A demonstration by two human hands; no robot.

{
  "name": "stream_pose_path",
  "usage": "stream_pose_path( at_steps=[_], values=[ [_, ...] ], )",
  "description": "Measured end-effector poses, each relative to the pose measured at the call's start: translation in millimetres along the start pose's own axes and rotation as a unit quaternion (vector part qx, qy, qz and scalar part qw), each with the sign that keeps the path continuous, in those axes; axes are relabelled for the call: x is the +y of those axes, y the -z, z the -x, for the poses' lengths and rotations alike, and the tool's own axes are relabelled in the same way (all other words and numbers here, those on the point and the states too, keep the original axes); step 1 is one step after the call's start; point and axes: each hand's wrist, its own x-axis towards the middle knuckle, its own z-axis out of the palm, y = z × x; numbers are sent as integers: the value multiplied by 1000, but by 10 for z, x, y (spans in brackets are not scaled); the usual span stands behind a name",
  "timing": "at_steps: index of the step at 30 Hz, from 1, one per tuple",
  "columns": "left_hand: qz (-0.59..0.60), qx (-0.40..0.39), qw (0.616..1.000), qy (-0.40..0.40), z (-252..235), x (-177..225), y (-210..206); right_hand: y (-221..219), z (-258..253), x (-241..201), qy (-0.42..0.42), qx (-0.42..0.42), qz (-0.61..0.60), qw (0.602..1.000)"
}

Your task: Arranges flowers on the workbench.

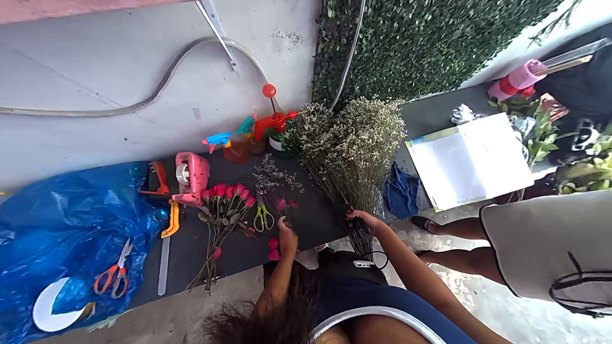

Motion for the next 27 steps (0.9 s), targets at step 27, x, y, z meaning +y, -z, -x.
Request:
stream_pose_path(
  at_steps=[27],
  values=[
    [22,-52,953,-298,159,1487,176,634,843,215,-35,-154,178,971]
  ],
)
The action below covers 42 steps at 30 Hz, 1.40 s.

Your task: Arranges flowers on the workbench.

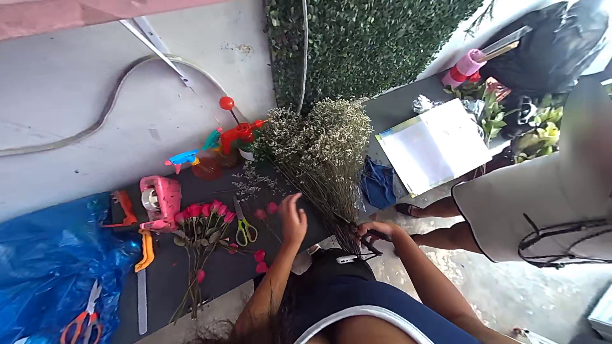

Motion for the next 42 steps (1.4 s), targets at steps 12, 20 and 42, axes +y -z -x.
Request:
stream_pose_path(
  at_steps=[12,20,42],
  values=[
    [168,-201,941,212,-360,294,-837,-84,13,389,23,43,-111,993],
    [186,-117,963,157,-144,185,-800,-55,-152,325,50,46,-152,986],
    [201,-49,974,96,-24,123,-715,-118,-236,319,57,91,-158,982]
  ],
)
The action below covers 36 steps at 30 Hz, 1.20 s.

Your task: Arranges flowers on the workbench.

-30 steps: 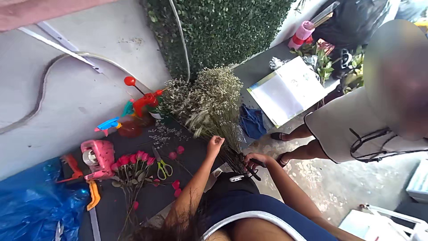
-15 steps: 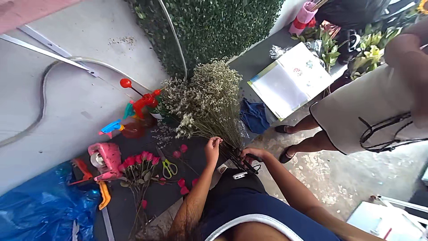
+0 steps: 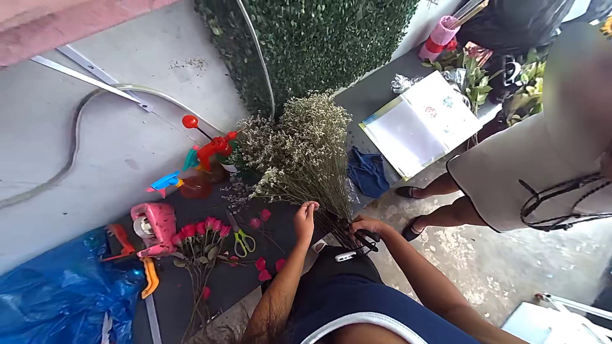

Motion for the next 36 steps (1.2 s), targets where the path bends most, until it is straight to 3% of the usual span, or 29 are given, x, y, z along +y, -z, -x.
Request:
stream_pose_path(
  at_steps=[6,12,16,20,22,24,26,28,32,36],
  values=[
    [21,42,999,-19,35,87,83,-48,52,-86,-14,34,31,999],
    [52,148,977,-146,360,160,666,56,81,-35,-24,-123,133,983],
    [2,267,959,-96,743,-152,1113,-63,-8,-119,-50,-166,149,973],
    [-61,333,941,-16,780,-411,1383,-353,-314,-347,-74,-180,204,959],
    [-136,295,945,37,627,-507,1489,-602,-450,-538,-81,-187,221,954],
    [-206,159,953,158,403,-589,1595,-850,-658,-643,-81,-182,212,957],
    [-256,18,919,300,158,-657,1592,-1101,-923,-655,-74,-140,224,962],
    [-315,-27,883,347,51,-692,1427,-1341,-1141,-669,-66,-70,267,959],
    [-372,61,912,163,302,-935,1093,-1645,-1490,-630,-65,82,426,899],
    [-340,43,939,-22,808,-1283,1115,-1781,-1727,-500,-61,136,533,833]
  ],
)
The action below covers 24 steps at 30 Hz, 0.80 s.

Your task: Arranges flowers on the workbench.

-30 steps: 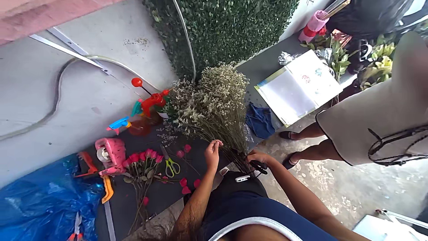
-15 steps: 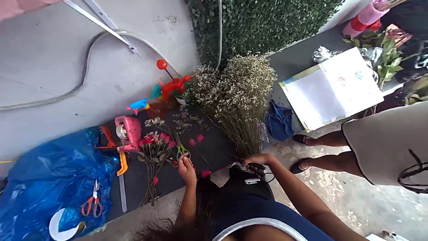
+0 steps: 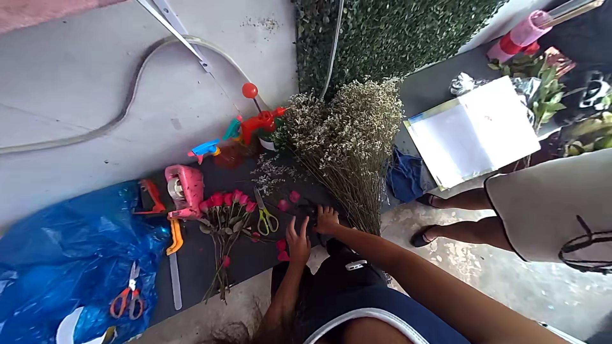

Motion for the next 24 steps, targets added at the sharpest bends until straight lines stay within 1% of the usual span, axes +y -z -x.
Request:
stream_pose_path(
  at_steps=[2,4,6,7,8,10,11,12,13,15,17,18,19,21,22,24],
  values=[
    [4,-33,999,-22,182,-124,46,-87,-39,-4,5,20,28,999],
    [-8,-27,999,-23,243,-233,140,-142,-74,11,11,30,41,999],
    [-19,-15,1000,-7,257,-280,248,-158,-40,43,24,24,39,999],
    [-24,-17,1000,6,246,-283,305,-127,13,49,42,22,32,998],
    [-28,-20,999,15,229,-276,356,-64,101,56,79,35,21,996],
    [-28,-23,999,24,176,-207,397,134,344,149,185,110,-36,976],
    [-25,-27,999,23,133,-149,394,248,454,241,230,166,-80,956],
    [-20,-35,999,17,84,-66,389,362,558,354,245,220,-127,936],
    [-9,-39,999,1,23,52,383,474,634,485,228,264,-176,921],
    [26,-49,997,-50,-149,398,364,687,655,776,132,328,-257,899],
    [53,-78,989,-114,-356,775,305,854,588,1026,49,333,-271,902],
    [68,-112,982,-138,-467,957,263,877,540,1112,42,333,-268,903],
    [84,-149,974,-151,-573,1134,207,864,493,1168,53,339,-263,902],
    [99,-216,960,-146,-753,1437,92,827,471,1206,79,339,-256,902],
    [98,-234,957,-140,-836,1536,33,830,487,1214,88,338,-261,900],
    [97,-231,961,-120,-965,1593,-93,865,542,1287,101,331,-291,892]
  ],
)
